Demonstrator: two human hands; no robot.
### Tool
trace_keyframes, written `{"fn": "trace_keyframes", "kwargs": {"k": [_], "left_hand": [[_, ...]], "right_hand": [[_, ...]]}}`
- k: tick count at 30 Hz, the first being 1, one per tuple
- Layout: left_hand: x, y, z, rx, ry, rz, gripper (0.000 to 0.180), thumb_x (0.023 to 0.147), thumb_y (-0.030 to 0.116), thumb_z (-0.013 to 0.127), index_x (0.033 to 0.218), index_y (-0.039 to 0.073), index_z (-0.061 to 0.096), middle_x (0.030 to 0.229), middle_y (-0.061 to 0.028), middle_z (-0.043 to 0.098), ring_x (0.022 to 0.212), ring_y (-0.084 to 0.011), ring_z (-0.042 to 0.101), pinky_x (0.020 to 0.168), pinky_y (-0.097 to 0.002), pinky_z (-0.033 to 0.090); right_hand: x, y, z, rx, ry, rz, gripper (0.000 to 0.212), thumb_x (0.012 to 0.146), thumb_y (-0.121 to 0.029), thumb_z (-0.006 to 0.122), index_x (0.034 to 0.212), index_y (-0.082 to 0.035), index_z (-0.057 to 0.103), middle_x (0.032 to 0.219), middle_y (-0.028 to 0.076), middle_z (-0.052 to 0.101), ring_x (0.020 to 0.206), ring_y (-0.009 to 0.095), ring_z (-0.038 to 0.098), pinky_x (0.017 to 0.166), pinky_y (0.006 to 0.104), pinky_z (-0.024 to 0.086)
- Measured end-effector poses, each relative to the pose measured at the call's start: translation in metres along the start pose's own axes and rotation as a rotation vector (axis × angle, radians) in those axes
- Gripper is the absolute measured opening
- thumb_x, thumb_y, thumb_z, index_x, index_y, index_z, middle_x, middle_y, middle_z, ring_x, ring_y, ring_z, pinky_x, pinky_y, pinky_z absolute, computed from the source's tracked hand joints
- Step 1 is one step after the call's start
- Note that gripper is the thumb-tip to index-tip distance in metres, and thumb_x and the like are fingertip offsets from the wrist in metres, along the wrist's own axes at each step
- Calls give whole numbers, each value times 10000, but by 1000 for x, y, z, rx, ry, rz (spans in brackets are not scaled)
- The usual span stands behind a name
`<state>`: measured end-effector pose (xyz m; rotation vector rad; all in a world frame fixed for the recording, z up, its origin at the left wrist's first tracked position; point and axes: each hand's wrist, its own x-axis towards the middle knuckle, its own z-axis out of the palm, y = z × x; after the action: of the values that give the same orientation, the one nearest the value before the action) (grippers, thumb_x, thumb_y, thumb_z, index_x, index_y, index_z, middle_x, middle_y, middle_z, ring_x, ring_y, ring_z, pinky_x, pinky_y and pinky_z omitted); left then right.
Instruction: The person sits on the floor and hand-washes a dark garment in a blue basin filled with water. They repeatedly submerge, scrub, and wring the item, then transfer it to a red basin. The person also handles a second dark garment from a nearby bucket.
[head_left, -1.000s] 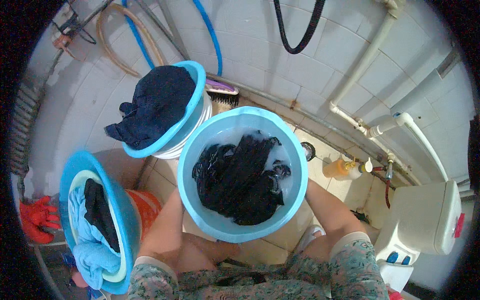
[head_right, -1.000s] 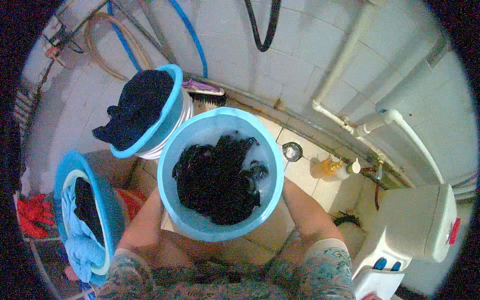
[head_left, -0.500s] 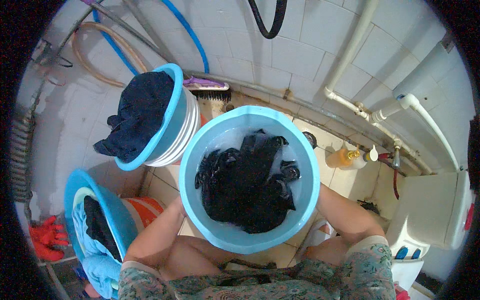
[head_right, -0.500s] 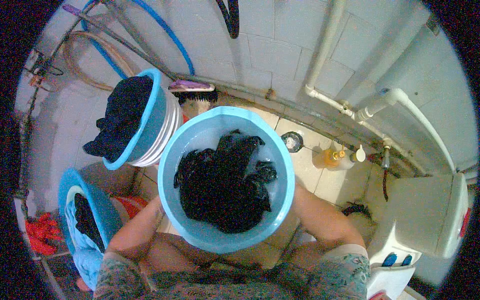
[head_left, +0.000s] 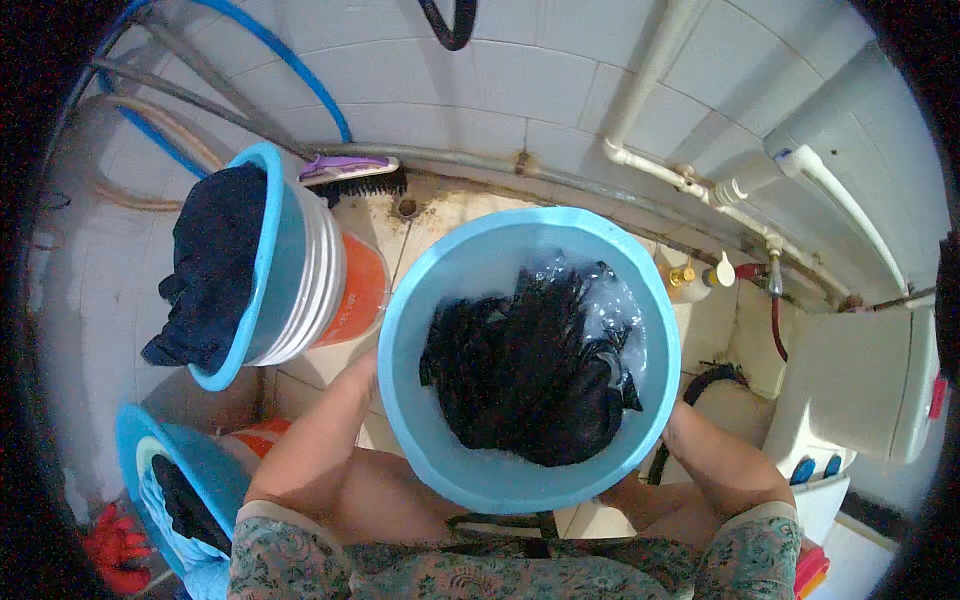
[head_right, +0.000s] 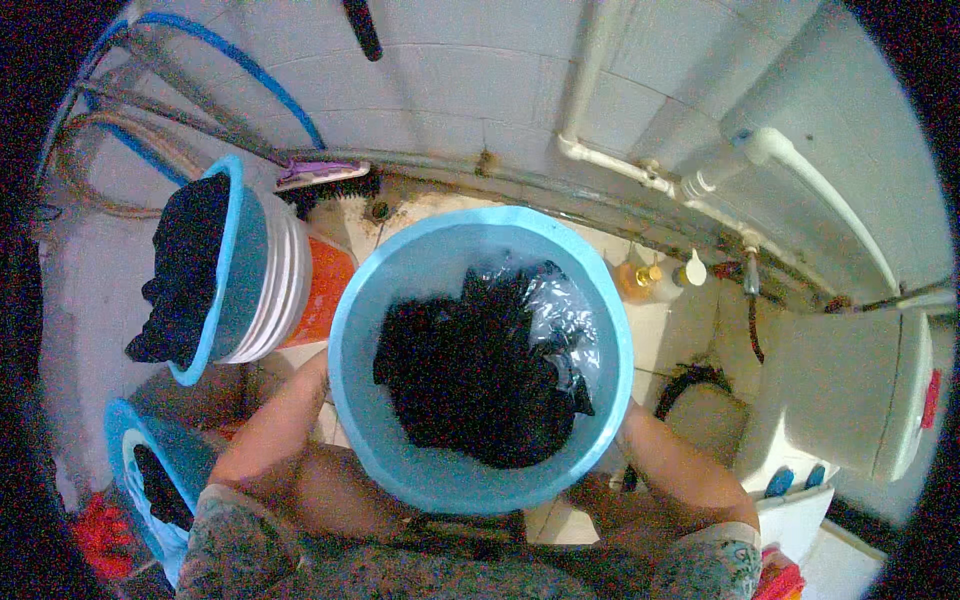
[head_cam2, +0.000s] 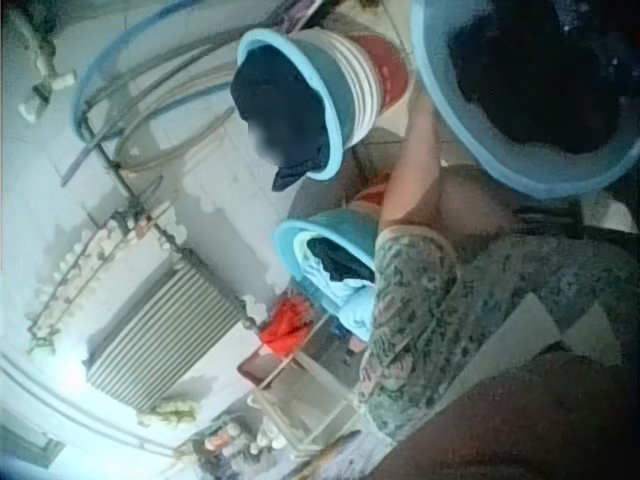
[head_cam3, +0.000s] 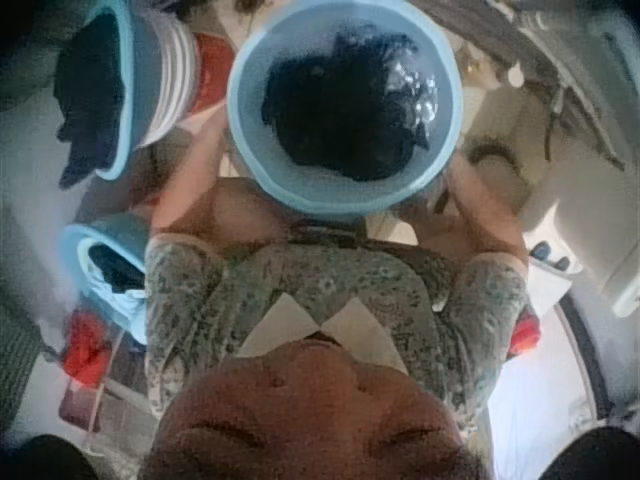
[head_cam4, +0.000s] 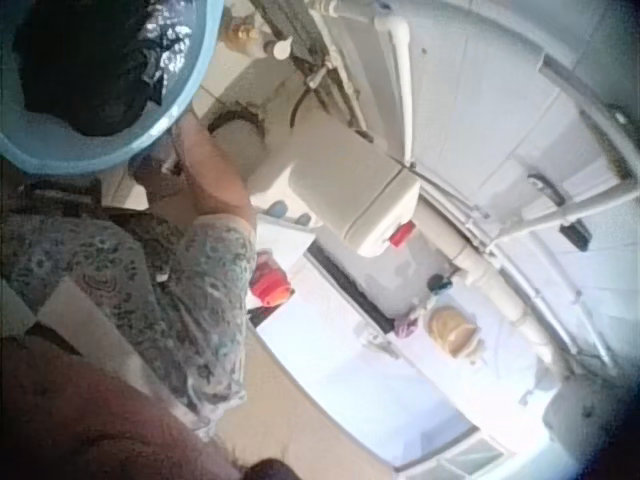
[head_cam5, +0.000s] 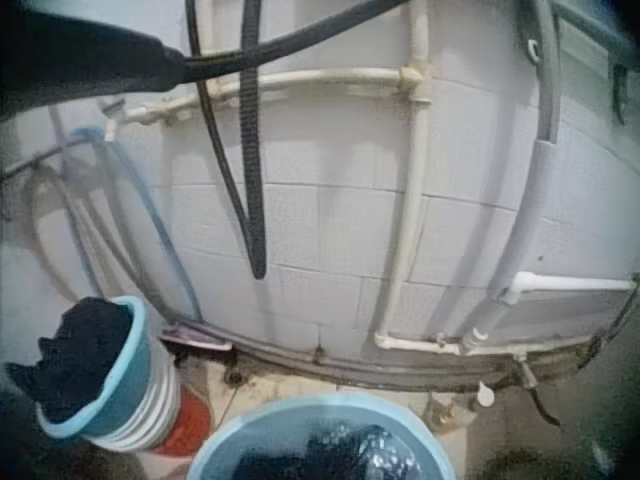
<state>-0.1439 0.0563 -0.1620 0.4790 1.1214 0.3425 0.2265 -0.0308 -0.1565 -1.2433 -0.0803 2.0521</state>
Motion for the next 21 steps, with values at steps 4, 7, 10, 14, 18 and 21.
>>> {"fn": "trace_keyframes", "kwargs": {"k": [4, 7, 10, 14, 18, 21], "left_hand": [[9, 13, 1, 43, -13, 8, 339, 874, 259, 536, 1095, 6, 582, 968, -116, 639, 781, -193, 622, 684, -331, 520], [10, 19, 6, 74, -20, 22, 337, 874, 257, 537, 1094, 6, 582, 966, -114, 639, 779, -192, 621, 682, -330, 519], [2, 21, 12, 113, -5, 54, 336, 874, 256, 537, 1094, 6, 582, 964, -113, 639, 776, -191, 621, 679, -329, 519], [-16, 34, 21, 332, 109, 158, 335, 873, 254, 538, 1093, 5, 582, 961, -111, 639, 773, -189, 620, 676, -328, 519], [-56, 41, 21, 1067, 394, 176, 295, 885, 238, 516, 1055, 10, 593, 895, -82, 632, 707, -177, 595, 631, -317, 501], [-42, 23, -30, 562, 494, 309, 273, 904, 233, 478, 1031, 23, 597, 860, -54, 615, 716, -164, 569, 636, -287, 477]], "right_hand": [[-11, 0, -6, 18, 24, -38, 368, 905, -282, 459, 1156, -27, 545, 1076, 144, 605, 913, 278, 611, 824, 428, 503], [-20, -1, -9, 16, 47, -74, 364, 904, -279, 458, 1152, -28, 548, 1075, 145, 605, 909, 278, 612, 823, 428, 504], [-26, -3, -25, -53, 137, -123, 361, 904, -277, 457, 1149, -29, 551, 1074, 145, 605, 906, 278, 613, 822, 427, 505], [-36, -29, -47, -299, 345, -255, 344, 906, -247, 449, 1165, -32, 522, 1043, 91, 605, 1004, 207, 546, 914, 371, 418], [-83, -51, 3, -284, 507, -538, 370, 891, -260, 492, 1206, -67, 467, 1158, 67, 518, 1100, 184, 463, 962, 342, 343], [-116, -45, 46, -438, 513, -655, 393, 868, -234, 525, 1217, -61, 471, 1149, 78, 523, 1131, 193, 429, 971, 335, 317]]}}
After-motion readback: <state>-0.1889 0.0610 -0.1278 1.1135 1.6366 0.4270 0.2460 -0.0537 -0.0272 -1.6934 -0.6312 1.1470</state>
